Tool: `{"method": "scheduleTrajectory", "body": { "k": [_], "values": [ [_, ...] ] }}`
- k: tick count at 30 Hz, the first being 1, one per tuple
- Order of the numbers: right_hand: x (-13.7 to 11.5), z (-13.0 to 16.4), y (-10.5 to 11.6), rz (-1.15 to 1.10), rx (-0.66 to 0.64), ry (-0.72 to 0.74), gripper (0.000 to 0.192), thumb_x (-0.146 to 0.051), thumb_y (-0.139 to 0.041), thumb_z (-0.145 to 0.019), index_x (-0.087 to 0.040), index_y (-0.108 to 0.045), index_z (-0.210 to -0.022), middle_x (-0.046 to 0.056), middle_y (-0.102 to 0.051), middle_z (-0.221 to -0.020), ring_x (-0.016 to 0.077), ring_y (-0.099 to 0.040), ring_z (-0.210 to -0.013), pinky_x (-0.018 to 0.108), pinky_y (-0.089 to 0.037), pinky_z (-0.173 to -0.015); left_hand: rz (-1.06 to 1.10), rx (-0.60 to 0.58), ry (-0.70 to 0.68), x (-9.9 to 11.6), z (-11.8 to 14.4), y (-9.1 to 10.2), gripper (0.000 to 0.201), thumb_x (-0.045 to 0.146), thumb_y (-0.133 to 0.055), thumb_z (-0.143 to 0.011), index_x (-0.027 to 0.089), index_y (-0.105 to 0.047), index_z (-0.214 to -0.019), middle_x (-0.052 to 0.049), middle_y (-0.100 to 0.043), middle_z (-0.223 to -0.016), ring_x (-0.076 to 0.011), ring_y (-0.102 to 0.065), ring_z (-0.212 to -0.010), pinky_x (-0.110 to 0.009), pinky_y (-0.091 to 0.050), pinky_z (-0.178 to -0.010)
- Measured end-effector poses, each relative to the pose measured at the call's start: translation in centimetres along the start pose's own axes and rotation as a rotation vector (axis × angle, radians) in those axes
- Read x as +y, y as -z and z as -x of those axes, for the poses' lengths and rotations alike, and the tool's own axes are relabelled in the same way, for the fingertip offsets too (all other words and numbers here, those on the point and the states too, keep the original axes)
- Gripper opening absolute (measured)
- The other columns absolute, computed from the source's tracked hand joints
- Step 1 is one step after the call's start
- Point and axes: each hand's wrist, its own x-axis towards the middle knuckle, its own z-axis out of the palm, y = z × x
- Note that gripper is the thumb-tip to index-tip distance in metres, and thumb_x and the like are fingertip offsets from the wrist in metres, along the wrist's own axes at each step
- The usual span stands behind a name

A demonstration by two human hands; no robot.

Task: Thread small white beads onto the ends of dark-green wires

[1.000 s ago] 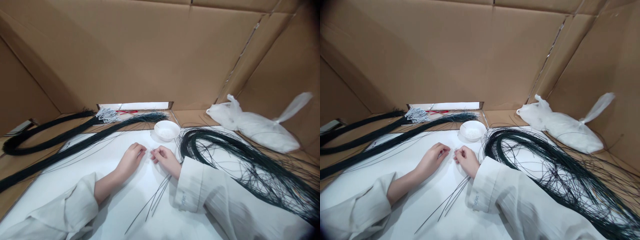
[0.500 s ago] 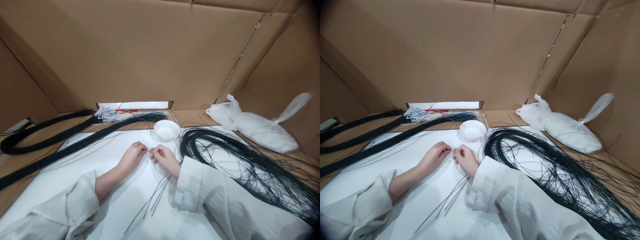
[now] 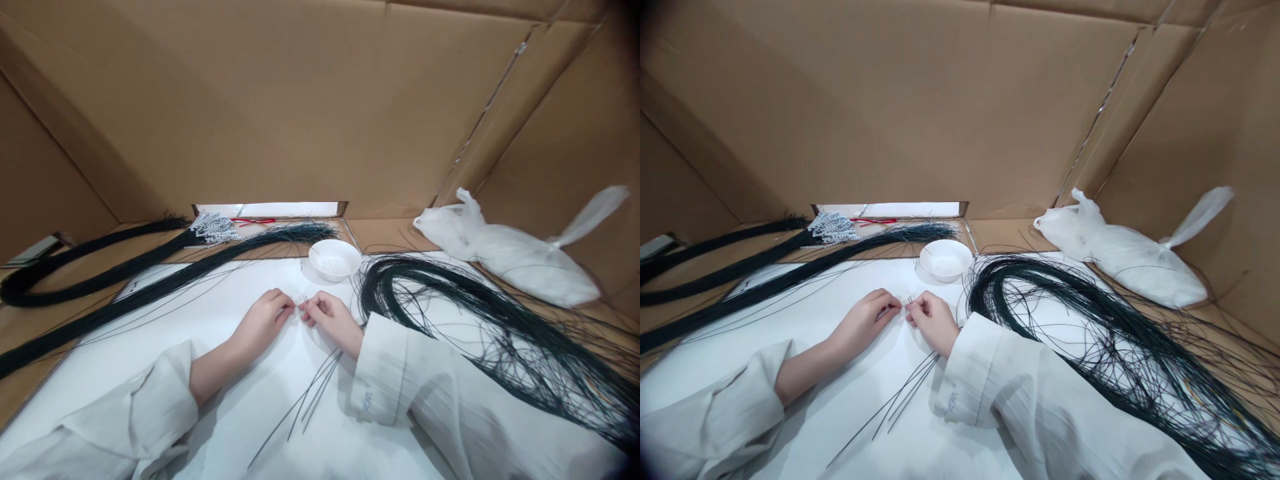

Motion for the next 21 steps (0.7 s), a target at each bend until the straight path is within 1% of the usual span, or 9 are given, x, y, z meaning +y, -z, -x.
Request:
{"method": "scheduleTrajectory", "body": {
  "k": [5,13,21],
  "values": [
    [-0.2,0.1,0.0,0.019,-0.014,-0.011,0.011,-0.021,-0.050,-0.077,-0.015,-0.049,-0.067,0.003,-0.062,-0.067,0.0103,-0.055,-0.057,0.025,-0.045,-0.061,-0.004,-0.007,-0.012,0.2,0.0,0.1,0.018,0.018,-0.040,-0.085,0.017,-0.058,-0.082,-0.005,-0.056,-0.084,-0.0170,-0.053,-0.082,-0.030,-0.044,-0.075],
    [0.5,-0.6,0.1,0.030,-0.014,0.007,0.013,-0.026,-0.051,-0.077,-0.016,-0.048,-0.068,0.001,-0.059,-0.062,0.0098,-0.054,-0.052,0.022,-0.044,-0.054,0.021,0.044,-0.050,-0.5,-0.8,-0.5,0.025,0.011,-0.036,-0.085,0.018,-0.060,-0.085,-0.004,-0.057,-0.086,-0.0162,-0.054,-0.084,-0.030,-0.044,-0.078],
    [0.0,-1.0,0.1,-0.007,0.010,-0.033,0.016,-0.030,-0.050,-0.076,-0.016,-0.046,-0.068,0.001,-0.059,-0.061,0.0077,-0.051,-0.041,0.021,-0.042,-0.044,0.017,0.065,-0.011,-0.8,-1.2,-0.5,0.025,0.011,-0.036,-0.084,0.015,-0.061,-0.087,-0.006,-0.058,-0.087,-0.0174,-0.055,-0.085,-0.031,-0.044,-0.079]
  ]
}}
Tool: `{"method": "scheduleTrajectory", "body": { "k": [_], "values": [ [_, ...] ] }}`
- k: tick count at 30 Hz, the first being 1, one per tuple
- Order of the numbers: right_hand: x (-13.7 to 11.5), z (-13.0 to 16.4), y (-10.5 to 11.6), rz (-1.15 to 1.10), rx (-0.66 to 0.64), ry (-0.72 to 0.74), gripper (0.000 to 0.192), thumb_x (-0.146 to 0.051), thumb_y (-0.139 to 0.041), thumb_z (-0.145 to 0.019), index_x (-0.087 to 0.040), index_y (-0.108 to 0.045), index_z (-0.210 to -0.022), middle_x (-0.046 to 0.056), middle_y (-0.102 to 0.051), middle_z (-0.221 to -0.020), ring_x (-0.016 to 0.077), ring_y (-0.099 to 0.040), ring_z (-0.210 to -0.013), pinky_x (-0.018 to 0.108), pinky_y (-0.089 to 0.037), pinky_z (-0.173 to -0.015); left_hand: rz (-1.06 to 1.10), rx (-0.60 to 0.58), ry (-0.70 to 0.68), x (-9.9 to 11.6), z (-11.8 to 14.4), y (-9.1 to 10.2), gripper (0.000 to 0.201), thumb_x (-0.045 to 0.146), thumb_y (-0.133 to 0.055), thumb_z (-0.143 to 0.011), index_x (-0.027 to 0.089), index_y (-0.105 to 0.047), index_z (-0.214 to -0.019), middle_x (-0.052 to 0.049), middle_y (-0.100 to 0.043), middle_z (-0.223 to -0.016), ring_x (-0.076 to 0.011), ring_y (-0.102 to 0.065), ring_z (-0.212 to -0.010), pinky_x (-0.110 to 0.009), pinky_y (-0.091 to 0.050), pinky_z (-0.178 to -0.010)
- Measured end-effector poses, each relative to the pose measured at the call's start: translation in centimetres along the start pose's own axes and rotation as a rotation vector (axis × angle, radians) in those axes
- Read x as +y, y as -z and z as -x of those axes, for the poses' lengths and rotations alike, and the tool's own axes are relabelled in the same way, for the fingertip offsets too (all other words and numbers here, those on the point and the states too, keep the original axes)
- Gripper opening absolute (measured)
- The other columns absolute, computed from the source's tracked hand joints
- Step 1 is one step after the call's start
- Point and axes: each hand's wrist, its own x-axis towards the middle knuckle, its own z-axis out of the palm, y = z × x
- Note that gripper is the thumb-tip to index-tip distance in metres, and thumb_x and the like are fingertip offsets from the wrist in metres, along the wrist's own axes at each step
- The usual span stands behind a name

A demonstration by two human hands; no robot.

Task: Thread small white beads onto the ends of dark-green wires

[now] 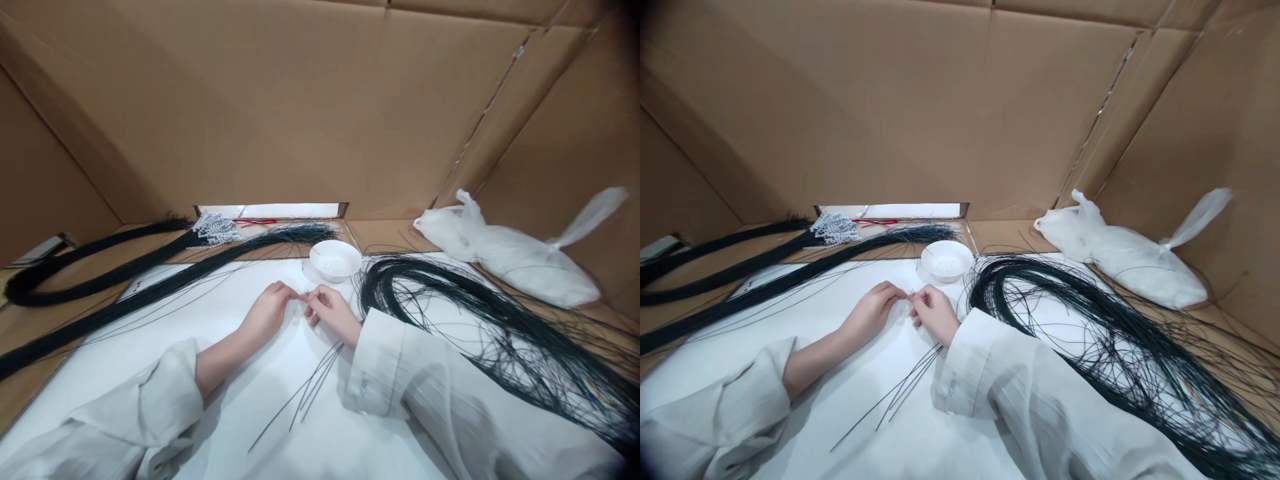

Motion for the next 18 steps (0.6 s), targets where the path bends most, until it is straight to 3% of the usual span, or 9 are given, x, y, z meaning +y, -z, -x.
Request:
{"method": "scheduleTrajectory", "body": {
  "k": [8,18],
  "values": [
    [0.4,1.4,0.2,-0.146,0.016,-0.054,0.016,-0.027,-0.055,-0.070,-0.016,-0.046,-0.063,0.005,-0.063,-0.068,0.0084,-0.053,-0.046,0.019,-0.042,-0.038,0.021,0.003,0.044,0.1,2.1,1.3,0.022,0.015,-0.037,-0.085,0.018,-0.058,-0.089,-0.005,-0.058,-0.089,-0.0167,-0.055,-0.085,-0.030,-0.044,-0.078],
    [0.4,1.9,0.1,-0.069,0.014,-0.048,0.014,-0.025,-0.053,-0.072,-0.017,-0.046,-0.064,0.003,-0.060,-0.060,0.0106,-0.055,-0.048,0.020,-0.044,-0.039,0.030,-0.063,0.039,1.5,3.3,1.2,0.014,0.019,-0.043,-0.083,0.019,-0.058,-0.086,-0.004,-0.057,-0.086,-0.0166,-0.055,-0.081,-0.030,-0.044,-0.074]
  ]
}}
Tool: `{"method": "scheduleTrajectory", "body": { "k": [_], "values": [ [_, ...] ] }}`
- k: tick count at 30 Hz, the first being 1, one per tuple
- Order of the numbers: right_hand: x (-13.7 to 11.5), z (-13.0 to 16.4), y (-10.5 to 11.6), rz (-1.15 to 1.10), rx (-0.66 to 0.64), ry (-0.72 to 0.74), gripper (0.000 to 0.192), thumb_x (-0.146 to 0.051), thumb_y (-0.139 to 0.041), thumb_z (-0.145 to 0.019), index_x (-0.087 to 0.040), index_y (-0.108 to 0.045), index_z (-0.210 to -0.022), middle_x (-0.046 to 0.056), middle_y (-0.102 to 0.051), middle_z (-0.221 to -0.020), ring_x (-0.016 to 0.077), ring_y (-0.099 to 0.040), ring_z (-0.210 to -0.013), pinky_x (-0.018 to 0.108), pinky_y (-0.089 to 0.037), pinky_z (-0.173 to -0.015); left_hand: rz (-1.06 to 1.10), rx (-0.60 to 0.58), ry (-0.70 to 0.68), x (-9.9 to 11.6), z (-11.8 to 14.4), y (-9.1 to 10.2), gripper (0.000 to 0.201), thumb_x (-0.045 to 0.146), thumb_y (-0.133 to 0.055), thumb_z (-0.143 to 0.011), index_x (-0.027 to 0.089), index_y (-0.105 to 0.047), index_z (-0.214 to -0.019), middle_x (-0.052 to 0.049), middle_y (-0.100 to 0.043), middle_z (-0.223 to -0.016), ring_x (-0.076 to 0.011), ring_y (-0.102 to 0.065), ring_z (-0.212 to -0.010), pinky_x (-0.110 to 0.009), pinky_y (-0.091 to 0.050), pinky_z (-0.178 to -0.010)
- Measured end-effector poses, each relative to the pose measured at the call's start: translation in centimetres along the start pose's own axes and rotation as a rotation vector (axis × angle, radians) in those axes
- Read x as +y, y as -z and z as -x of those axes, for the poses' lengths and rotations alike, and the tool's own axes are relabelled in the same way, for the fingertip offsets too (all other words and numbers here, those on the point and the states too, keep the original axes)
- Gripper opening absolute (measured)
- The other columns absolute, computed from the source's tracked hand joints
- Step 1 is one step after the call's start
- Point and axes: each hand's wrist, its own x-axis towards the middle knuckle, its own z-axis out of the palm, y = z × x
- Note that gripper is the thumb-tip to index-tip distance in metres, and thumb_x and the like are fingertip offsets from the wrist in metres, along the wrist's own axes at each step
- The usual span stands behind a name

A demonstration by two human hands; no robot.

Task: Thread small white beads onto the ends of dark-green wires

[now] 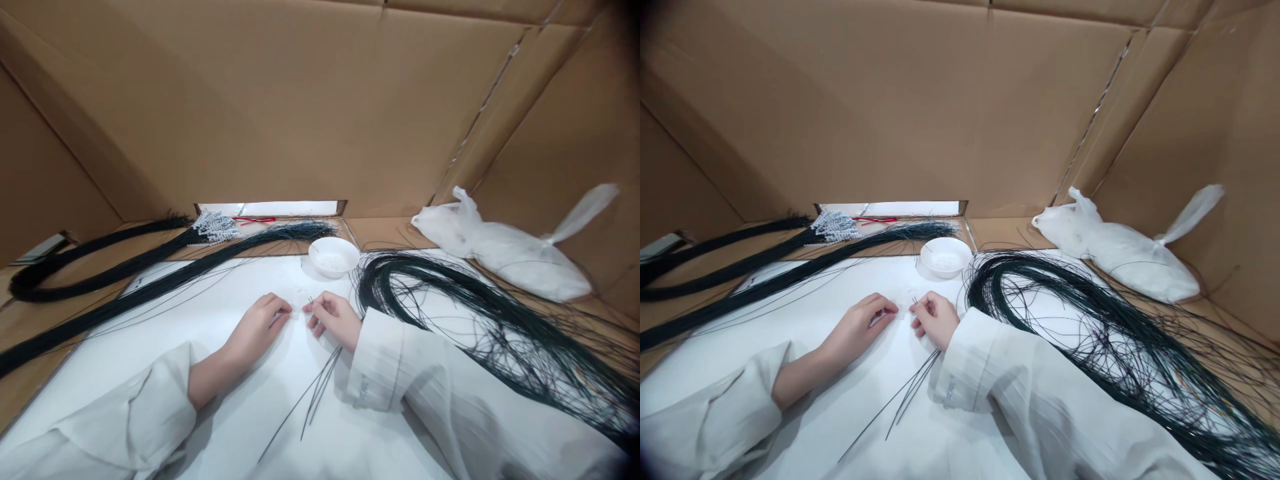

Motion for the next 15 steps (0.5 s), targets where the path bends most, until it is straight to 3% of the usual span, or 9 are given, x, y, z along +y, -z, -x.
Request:
{"method": "scheduleTrajectory", "body": {
  "k": [15],
  "values": [
    [0.69,-0.14,0.10,0.125,-0.067,0.077,0.011,-0.025,-0.049,-0.076,-0.017,-0.049,-0.068,0.003,-0.062,-0.064,0.0099,-0.056,-0.050,0.019,-0.044,-0.041,0.008,0.001,0.002,0.30,0.21,-0.27,0.014,0.019,-0.043,-0.083,0.020,-0.057,-0.086,-0.003,-0.055,-0.088,-0.0167,-0.054,-0.083,-0.030,-0.044,-0.076]
  ]
}}
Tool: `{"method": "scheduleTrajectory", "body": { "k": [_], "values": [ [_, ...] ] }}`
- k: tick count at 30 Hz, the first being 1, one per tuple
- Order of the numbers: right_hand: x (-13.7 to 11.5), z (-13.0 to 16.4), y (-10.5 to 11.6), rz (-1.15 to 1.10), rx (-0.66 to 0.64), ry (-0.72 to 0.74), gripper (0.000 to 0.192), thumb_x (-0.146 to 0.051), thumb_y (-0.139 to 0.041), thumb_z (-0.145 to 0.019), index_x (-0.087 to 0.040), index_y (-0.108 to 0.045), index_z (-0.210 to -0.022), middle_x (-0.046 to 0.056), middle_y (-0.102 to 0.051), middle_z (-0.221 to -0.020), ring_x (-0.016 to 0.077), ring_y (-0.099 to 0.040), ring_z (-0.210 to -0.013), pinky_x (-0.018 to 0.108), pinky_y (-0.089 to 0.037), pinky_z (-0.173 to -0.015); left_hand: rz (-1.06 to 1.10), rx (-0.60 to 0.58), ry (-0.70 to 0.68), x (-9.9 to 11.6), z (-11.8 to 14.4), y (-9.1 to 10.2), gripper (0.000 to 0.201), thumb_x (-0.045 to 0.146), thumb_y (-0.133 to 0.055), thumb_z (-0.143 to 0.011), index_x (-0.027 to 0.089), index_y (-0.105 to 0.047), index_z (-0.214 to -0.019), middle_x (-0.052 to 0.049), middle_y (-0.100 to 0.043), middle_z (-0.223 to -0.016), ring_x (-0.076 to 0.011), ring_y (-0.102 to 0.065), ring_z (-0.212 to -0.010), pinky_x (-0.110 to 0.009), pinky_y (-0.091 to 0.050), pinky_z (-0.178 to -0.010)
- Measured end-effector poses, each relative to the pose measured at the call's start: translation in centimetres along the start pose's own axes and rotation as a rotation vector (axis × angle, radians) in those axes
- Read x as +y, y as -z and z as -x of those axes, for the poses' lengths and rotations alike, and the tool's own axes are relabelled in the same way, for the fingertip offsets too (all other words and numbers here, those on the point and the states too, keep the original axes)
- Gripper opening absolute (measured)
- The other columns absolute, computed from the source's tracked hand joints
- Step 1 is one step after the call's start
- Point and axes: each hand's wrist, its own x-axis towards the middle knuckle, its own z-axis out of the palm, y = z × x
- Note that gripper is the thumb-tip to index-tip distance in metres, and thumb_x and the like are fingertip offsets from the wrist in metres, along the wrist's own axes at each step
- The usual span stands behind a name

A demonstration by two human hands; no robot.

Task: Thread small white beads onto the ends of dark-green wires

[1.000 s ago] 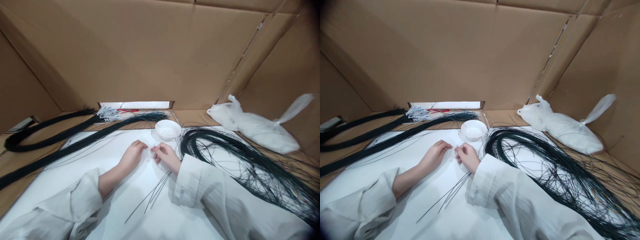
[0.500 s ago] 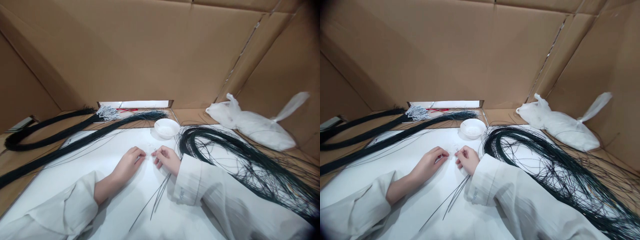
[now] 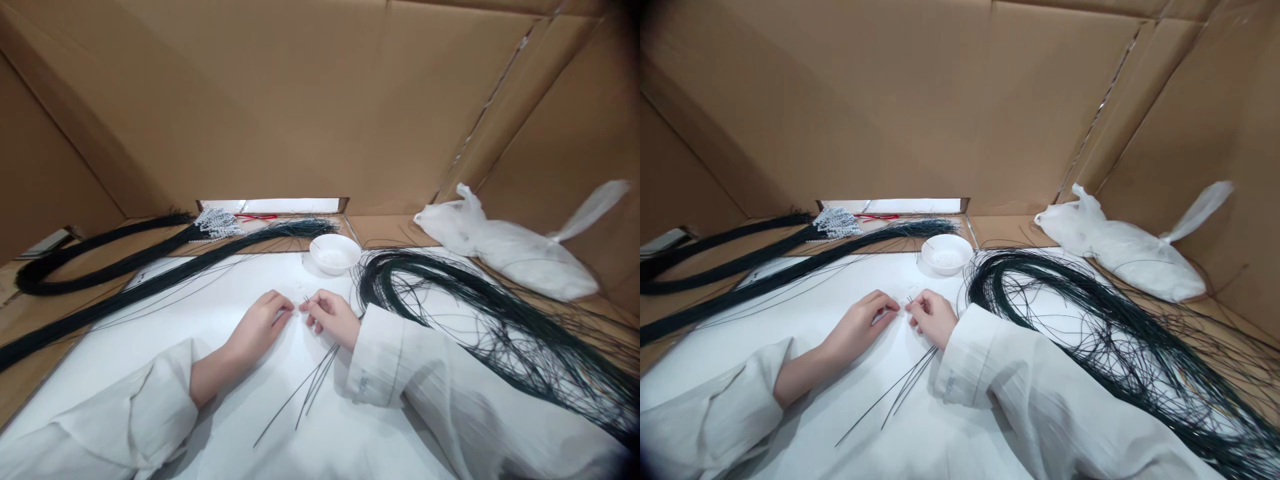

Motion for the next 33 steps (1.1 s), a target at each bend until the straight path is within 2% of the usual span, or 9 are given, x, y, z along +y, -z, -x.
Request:
{"method": "scheduleTrajectory", "body": {
  "k": [8,16,26,33],
  "values": [
    [-0.47,0.16,-0.16,0.000,-0.006,-0.001,0.011,-0.025,-0.049,-0.076,-0.017,-0.049,-0.068,0.005,-0.064,-0.071,0.0098,-0.056,-0.052,0.019,-0.043,-0.042,-0.002,-0.015,0.018,0.07,-0.11,-0.03,0.015,0.017,-0.043,-0.083,0.020,-0.057,-0.086,-0.003,-0.055,-0.088,-0.0164,-0.054,-0.084,-0.029,-0.043,-0.076],
    [-0.45,0.30,-0.15,0.021,-0.009,0.001,0.012,-0.026,-0.049,-0.076,-0.016,-0.051,-0.070,0.004,-0.062,-0.066,0.0101,-0.055,-0.052,0.019,-0.043,-0.043,-0.010,-0.013,0.028,0.14,-0.05,-0.01,0.013,0.017,-0.044,-0.083,0.019,-0.057,-0.087,-0.003,-0.054,-0.088,-0.0158,-0.053,-0.084,-0.029,-0.042,-0.076],
    [-0.22,0.02,-0.01,0.049,0.027,-0.025,0.013,-0.028,-0.050,-0.076,-0.017,-0.050,-0.070,0.000,-0.058,-0.055,0.0080,-0.050,-0.040,0.019,-0.040,-0.039,-0.025,-0.002,0.046,0.22,-0.01,0.13,0.015,0.018,-0.045,-0.082,0.018,-0.056,-0.091,-0.004,-0.054,-0.092,-0.0174,-0.053,-0.085,-0.031,-0.043,-0.077],
    [-0.44,0.19,-0.13,0.042,0.024,-0.020,0.013,-0.027,-0.049,-0.076,-0.018,-0.047,-0.068,0.000,-0.057,-0.055,0.0107,-0.055,-0.049,0.019,-0.043,-0.041,-0.016,-0.020,0.019,0.11,-0.20,0.00,0.016,0.019,-0.043,-0.083,0.019,-0.057,-0.091,-0.004,-0.055,-0.092,-0.0168,-0.053,-0.086,-0.030,-0.043,-0.078]
  ]
}}
